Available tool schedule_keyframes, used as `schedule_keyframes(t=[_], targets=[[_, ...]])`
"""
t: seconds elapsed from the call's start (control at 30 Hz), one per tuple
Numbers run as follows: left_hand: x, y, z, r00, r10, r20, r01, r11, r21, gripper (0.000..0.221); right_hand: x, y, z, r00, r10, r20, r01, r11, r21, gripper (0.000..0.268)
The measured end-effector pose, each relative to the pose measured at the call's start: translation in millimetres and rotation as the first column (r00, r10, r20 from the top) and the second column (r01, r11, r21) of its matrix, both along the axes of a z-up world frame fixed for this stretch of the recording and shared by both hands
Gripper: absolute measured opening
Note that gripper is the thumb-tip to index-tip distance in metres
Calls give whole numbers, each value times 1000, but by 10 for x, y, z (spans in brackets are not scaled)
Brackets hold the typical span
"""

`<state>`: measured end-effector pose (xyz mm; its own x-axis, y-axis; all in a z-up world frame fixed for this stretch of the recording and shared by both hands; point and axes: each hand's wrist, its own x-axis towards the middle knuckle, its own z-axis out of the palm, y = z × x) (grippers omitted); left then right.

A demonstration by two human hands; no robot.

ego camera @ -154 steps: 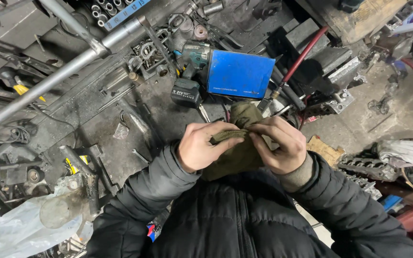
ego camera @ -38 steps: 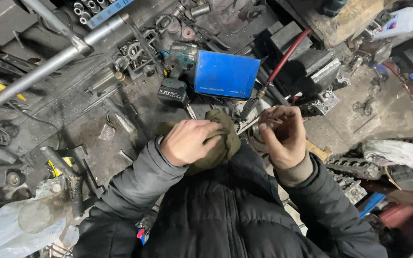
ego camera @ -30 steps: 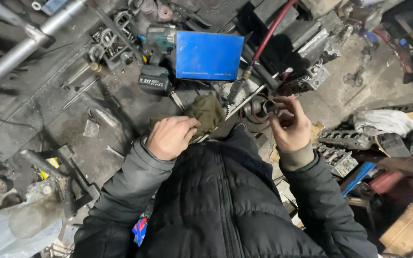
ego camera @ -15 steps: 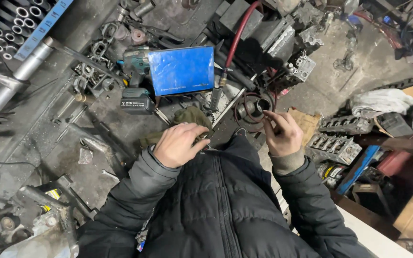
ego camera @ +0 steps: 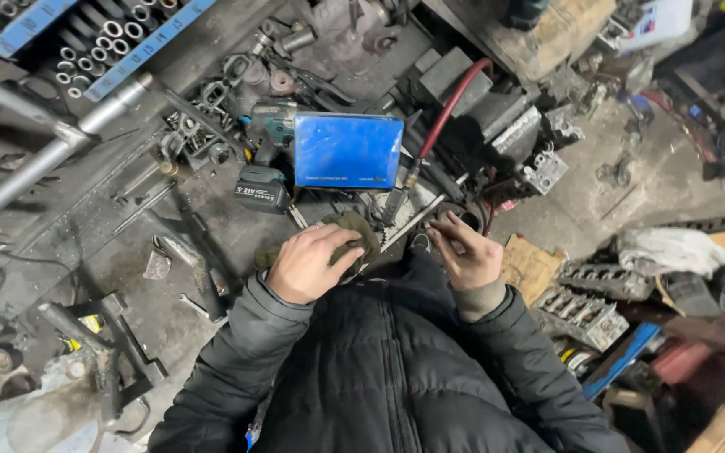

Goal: Organize and inspect engine valve train components on a workbench.

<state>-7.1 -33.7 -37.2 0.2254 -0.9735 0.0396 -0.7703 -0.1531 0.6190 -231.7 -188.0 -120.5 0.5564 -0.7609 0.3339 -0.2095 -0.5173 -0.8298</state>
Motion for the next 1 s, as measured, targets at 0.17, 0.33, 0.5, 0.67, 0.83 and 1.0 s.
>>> schedule_keyframes(t=[0.17, 0.33, 0.5, 0.67, 0.83, 1.0], targets=[[-27, -183, 23, 969, 233, -84, -241, 963, -116, 23, 296, -448, 83, 997, 39, 72, -61, 944, 324, 18], [-62, -432, -179, 841, 455, -292, -530, 801, -279, 33, 567, -869, 13, 932, 188, 309, -311, 852, 420, 35], [-45, -779, -886, 557, 336, -759, -830, 254, -496, 87, 769, -1156, 8, 810, 338, 479, -514, 803, 303, 101], [-175, -923, -912, 561, 281, -779, -824, 281, -492, 104, 931, -1473, -199, 755, 363, 546, -608, 699, 377, 124], [-259, -932, -797, 576, 315, -754, -816, 268, -512, 113, 1176, -1568, -150, 653, 401, 643, -739, 522, 426, 132], [-308, -694, -836, 547, 398, -737, -837, 237, -493, 121, 1480, -1467, -166, 547, 512, 662, -837, 353, 418, 131]])
